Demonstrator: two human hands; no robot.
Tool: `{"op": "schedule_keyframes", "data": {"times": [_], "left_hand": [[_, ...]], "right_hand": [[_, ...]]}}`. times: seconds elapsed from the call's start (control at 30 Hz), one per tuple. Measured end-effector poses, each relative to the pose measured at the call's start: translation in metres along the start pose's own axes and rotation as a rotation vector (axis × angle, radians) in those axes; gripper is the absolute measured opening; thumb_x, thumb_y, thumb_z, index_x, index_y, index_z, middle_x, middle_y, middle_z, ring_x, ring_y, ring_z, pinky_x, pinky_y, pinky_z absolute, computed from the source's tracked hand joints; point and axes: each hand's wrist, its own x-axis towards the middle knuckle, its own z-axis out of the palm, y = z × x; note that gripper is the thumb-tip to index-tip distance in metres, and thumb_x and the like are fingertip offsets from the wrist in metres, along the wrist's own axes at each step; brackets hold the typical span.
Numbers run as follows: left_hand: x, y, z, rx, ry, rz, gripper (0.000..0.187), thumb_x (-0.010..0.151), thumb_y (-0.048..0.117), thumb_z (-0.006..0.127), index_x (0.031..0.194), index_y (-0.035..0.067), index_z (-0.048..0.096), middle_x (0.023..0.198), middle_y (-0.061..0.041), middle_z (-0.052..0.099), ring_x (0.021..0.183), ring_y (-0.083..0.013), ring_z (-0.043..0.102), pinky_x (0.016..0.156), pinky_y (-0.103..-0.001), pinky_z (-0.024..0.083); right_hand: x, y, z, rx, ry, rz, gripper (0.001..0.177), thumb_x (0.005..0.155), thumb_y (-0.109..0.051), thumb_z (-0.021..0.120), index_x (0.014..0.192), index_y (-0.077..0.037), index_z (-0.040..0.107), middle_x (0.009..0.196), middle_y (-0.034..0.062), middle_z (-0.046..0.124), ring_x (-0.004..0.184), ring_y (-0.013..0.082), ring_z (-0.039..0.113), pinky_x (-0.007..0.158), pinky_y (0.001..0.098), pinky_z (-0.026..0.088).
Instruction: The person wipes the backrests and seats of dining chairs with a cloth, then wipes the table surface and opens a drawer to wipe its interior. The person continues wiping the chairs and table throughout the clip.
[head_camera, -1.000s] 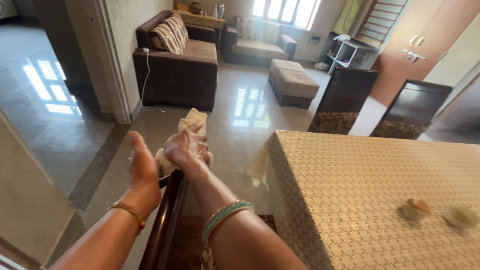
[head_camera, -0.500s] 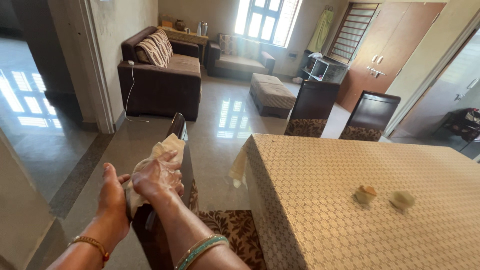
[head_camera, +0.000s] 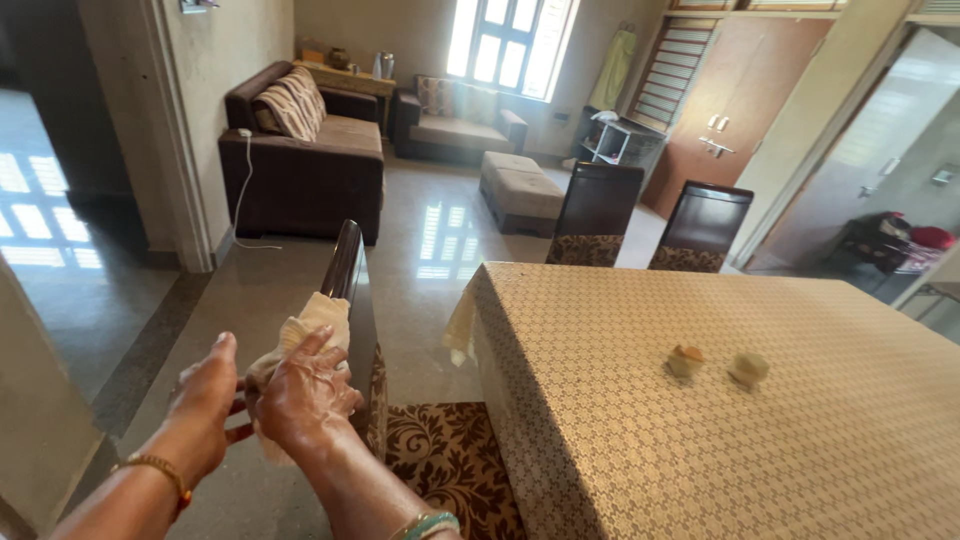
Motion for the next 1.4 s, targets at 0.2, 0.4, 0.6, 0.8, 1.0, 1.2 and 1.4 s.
{"op": "schedule_keyframes", "data": {"times": [0.2, 0.4, 0.6, 0.8, 1.0, 1.2, 1.4], "left_hand": [[0.029, 0.021, 0.005, 0.094, -0.174, 0.048, 0.061, 0.102, 0.052, 0.045, 0.141, 0.007, 0.056, 0.137, -0.016, 0.062, 0.121, -0.0339, 0.059, 0.095, -0.052, 0.05], [0.057, 0.049, 0.004, 0.224, -0.351, 0.069, 0.06, 0.101, 0.05, 0.048, 0.144, 0.008, 0.054, 0.142, -0.014, 0.061, 0.128, -0.0327, 0.056, 0.099, -0.052, 0.051], [0.081, 0.063, 0.002, 0.349, -0.497, 0.121, 0.06, 0.102, 0.048, 0.048, 0.148, 0.011, 0.049, 0.142, -0.013, 0.06, 0.13, -0.0308, 0.054, 0.101, -0.051, 0.052], [0.091, 0.066, 0.011, 0.526, -0.631, 0.145, 0.061, 0.102, 0.048, 0.044, 0.153, 0.016, 0.044, 0.148, -0.01, 0.058, 0.137, -0.0302, 0.053, 0.105, -0.051, 0.052], [0.067, 0.065, 0.036, 0.527, -0.731, 0.161, 0.07, 0.1, 0.05, 0.045, 0.161, 0.021, 0.027, 0.163, -0.01, 0.034, 0.149, -0.0318, 0.039, 0.11, -0.054, 0.049], [0.049, 0.066, 0.051, 0.483, -0.788, 0.182, 0.07, 0.099, 0.053, 0.037, 0.162, 0.026, 0.022, 0.168, -0.005, 0.026, 0.15, -0.0304, 0.038, 0.111, -0.053, 0.05], [0.06, 0.055, 0.074, 0.475, -0.843, 0.138, 0.066, 0.1, 0.055, 0.028, 0.161, 0.03, 0.023, 0.165, -0.001, 0.034, 0.149, -0.031, 0.039, 0.114, -0.055, 0.047]], "right_hand": [[0.02, 0.001, 0.01, -0.174, 0.009, 0.027, 0.1, 0.092, -0.032, 0.074, 0.155, 0.004, 0.006, 0.142, 0.0343, 0.035, 0.126, 0.0482, 0.044, 0.102, 0.059, 0.042], [0.045, -0.008, 0.012, -0.312, 0.057, 0.093, 0.087, 0.093, -0.03, 0.072, 0.15, 0.003, 0.015, 0.136, 0.0311, 0.041, 0.117, 0.0436, 0.049, 0.096, 0.0543, 0.046], [0.064, -0.002, 0.009, -0.414, 0.115, 0.138, 0.075, 0.094, -0.028, 0.07, 0.145, 0.002, 0.025, 0.13, 0.0279, 0.046, 0.108, 0.039, 0.053, 0.089, 0.0495, 0.05], [0.065, 0.009, -0.002, -0.495, 0.112, 0.115, 0.063, 0.095, -0.027, 0.068, 0.14, 0.002, 0.034, 0.123, 0.0246, 0.051, 0.099, 0.0343, 0.057, 0.083, 0.0448, 0.054], [0.065, 0.019, -0.011, -0.547, 0.097, 0.073, 0.052, 0.096, -0.025, 0.066, 0.134, 0.001, 0.044, 0.117, 0.0214, 0.057, 0.09, 0.0297, 0.062, 0.076, 0.0401, 0.057], [0.066, 0.02, -0.032, -0.586, 0.097, 0.041, 0.042, 0.097, -0.024, 0.064, 0.129, 0.001, 0.053, 0.111, 0.0182, 0.062, 0.081, 0.0251, 0.066, 0.07, 0.0353, 0.061], [0.055, 0.039, -0.069, -0.573, 0.05, 0.103, 0.04, 0.097, -0.021, 0.059, 0.127, 0.004, 0.055, 0.101, 0.0168, 0.067, 0.072, 0.0233, 0.068, 0.065, 0.0326, 0.063]]}}
